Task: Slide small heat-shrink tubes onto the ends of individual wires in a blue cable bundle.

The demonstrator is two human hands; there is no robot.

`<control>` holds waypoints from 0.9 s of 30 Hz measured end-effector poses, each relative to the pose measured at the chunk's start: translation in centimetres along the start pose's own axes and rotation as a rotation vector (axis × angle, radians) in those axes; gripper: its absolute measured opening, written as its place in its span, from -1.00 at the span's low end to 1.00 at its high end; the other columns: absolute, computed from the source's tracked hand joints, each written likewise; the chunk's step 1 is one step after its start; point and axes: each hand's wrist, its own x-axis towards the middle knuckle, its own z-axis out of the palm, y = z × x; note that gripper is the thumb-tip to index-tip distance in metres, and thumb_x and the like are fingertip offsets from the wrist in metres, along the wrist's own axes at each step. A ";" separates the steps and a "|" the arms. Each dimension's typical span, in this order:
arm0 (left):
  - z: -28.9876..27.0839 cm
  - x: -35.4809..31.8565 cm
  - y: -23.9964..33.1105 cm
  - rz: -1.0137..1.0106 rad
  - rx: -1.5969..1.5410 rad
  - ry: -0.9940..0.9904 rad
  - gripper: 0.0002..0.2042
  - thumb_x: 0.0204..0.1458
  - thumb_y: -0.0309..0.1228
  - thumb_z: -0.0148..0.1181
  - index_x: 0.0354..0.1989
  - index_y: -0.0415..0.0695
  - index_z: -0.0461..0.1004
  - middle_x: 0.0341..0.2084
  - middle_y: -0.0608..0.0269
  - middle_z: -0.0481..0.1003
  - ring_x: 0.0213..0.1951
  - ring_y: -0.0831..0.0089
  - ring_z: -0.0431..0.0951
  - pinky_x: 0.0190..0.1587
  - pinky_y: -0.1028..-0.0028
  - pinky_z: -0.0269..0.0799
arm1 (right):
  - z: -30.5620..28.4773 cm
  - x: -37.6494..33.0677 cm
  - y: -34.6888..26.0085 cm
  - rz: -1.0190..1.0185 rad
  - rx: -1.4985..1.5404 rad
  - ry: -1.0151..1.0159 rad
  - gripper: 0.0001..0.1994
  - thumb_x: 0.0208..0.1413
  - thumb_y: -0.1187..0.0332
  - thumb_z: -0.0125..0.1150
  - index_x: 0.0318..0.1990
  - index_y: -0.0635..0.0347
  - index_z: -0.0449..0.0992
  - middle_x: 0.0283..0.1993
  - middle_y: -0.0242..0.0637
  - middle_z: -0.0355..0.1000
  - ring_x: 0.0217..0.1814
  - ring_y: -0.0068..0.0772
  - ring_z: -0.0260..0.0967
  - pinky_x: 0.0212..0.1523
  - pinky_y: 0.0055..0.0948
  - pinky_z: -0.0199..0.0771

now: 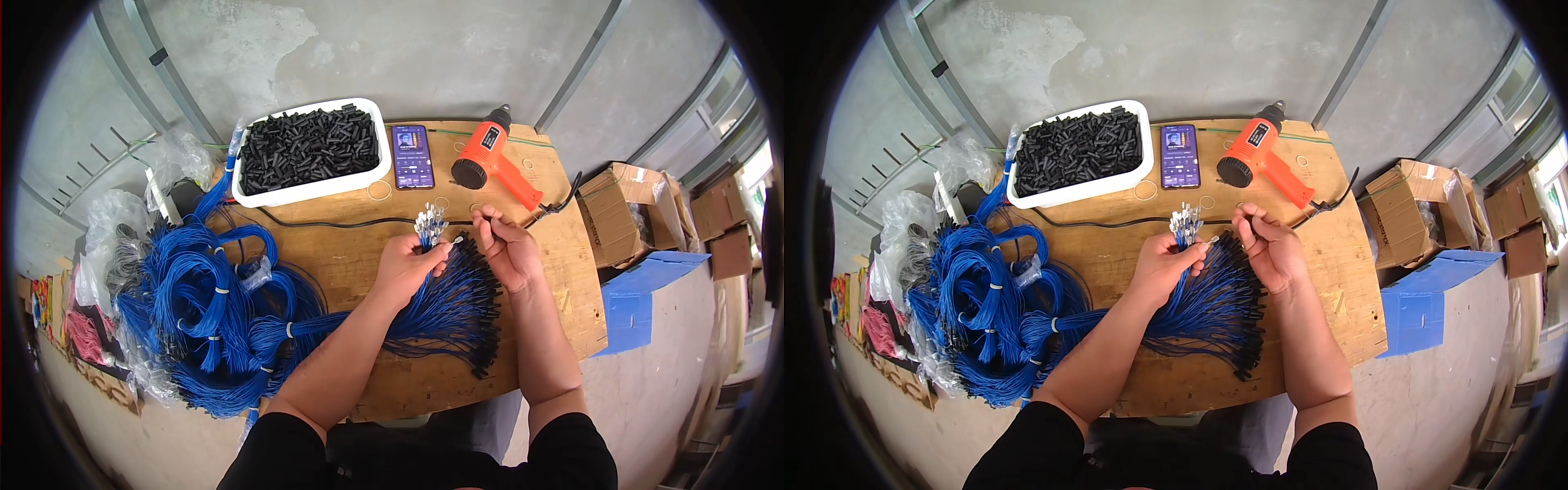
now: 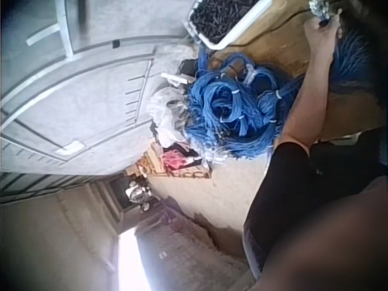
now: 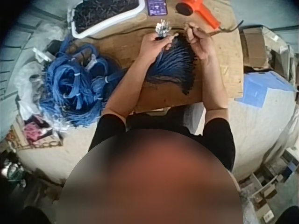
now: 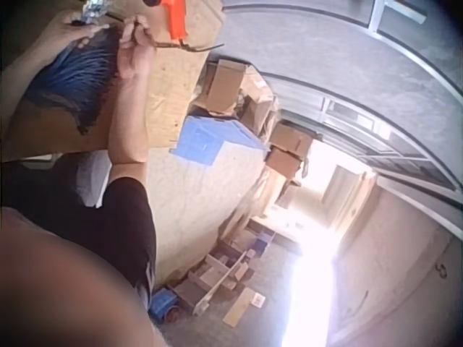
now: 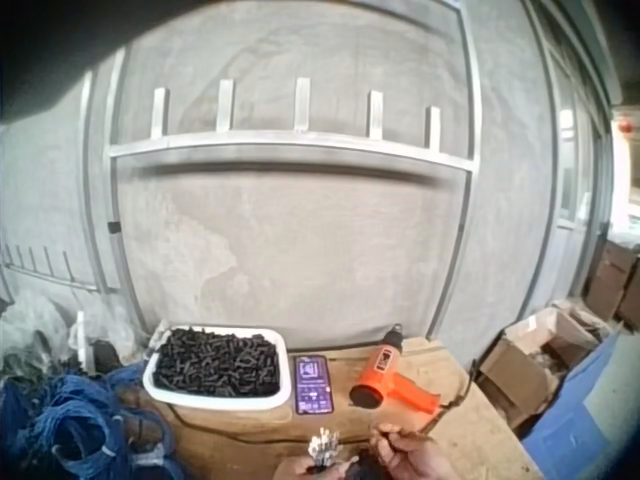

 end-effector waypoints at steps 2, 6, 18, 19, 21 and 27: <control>0.2 0.0 0.1 -0.005 -0.006 0.001 -0.87 0.12 -0.47 0.30 -0.28 -0.29 0.53 -0.48 0.26 0.52 -0.49 0.56 0.48 -0.42 0.56 0.41 | -0.8 -0.2 -0.2 -0.009 -0.047 -0.036 -0.80 0.30 0.52 0.01 0.00 0.40 0.44 -0.15 -0.17 0.46 -0.18 -0.42 0.46 -0.19 -0.62 0.51; 0.2 0.0 0.2 -0.013 -0.017 0.010 -0.87 0.12 -0.46 0.29 -0.31 -0.29 0.53 -0.49 0.26 0.51 -0.50 0.55 0.46 -0.42 0.54 0.39 | -0.5 -0.7 -0.3 0.011 -0.227 -0.128 -0.81 0.30 0.46 0.08 -0.02 0.34 0.52 -0.34 -0.36 0.43 -0.45 -0.64 0.24 -0.50 -0.73 0.13; 0.1 0.1 0.4 -0.010 -0.054 0.032 -0.86 0.09 -0.46 0.30 -0.38 -0.29 0.52 -0.56 0.28 0.49 -0.55 0.56 0.45 -0.47 0.55 0.34 | 1.4 -1.5 1.0 -0.131 -0.612 -0.058 -0.85 0.14 0.58 0.25 -0.13 0.31 0.57 -0.33 -0.38 0.53 -0.51 -0.80 0.14 -0.52 -0.74 0.06; 0.1 0.1 0.4 -0.010 -0.054 0.033 -0.86 0.09 -0.46 0.30 -0.38 -0.29 0.52 -0.56 0.28 0.49 -0.55 0.56 0.45 -0.47 0.55 0.34 | 1.5 -1.5 1.0 -0.130 -0.612 -0.058 -0.85 0.14 0.58 0.25 -0.13 0.31 0.57 -0.33 -0.38 0.53 -0.51 -0.80 0.14 -0.52 -0.74 0.06; 0.0 0.1 0.3 -0.002 -0.058 0.040 -0.86 0.09 -0.46 0.30 -0.39 -0.29 0.53 -0.57 0.28 0.49 -0.55 0.56 0.44 -0.47 0.55 0.34 | 1.7 -1.6 0.9 -0.131 -0.606 -0.070 -0.86 0.09 0.59 0.30 -0.18 0.27 0.56 -0.37 -0.41 0.53 -0.53 -0.80 0.15 -0.53 -0.74 0.06; 0.1 0.0 0.4 0.001 -0.058 0.046 -0.88 0.09 -0.48 0.29 -0.38 -0.29 0.53 -0.57 0.29 0.49 -0.56 0.56 0.44 -0.48 0.55 0.33 | 1.4 -1.6 1.1 -0.140 -0.638 -0.070 -0.85 0.08 0.60 0.30 -0.18 0.28 0.58 -0.38 -0.42 0.54 -0.54 -0.80 0.15 -0.53 -0.74 0.08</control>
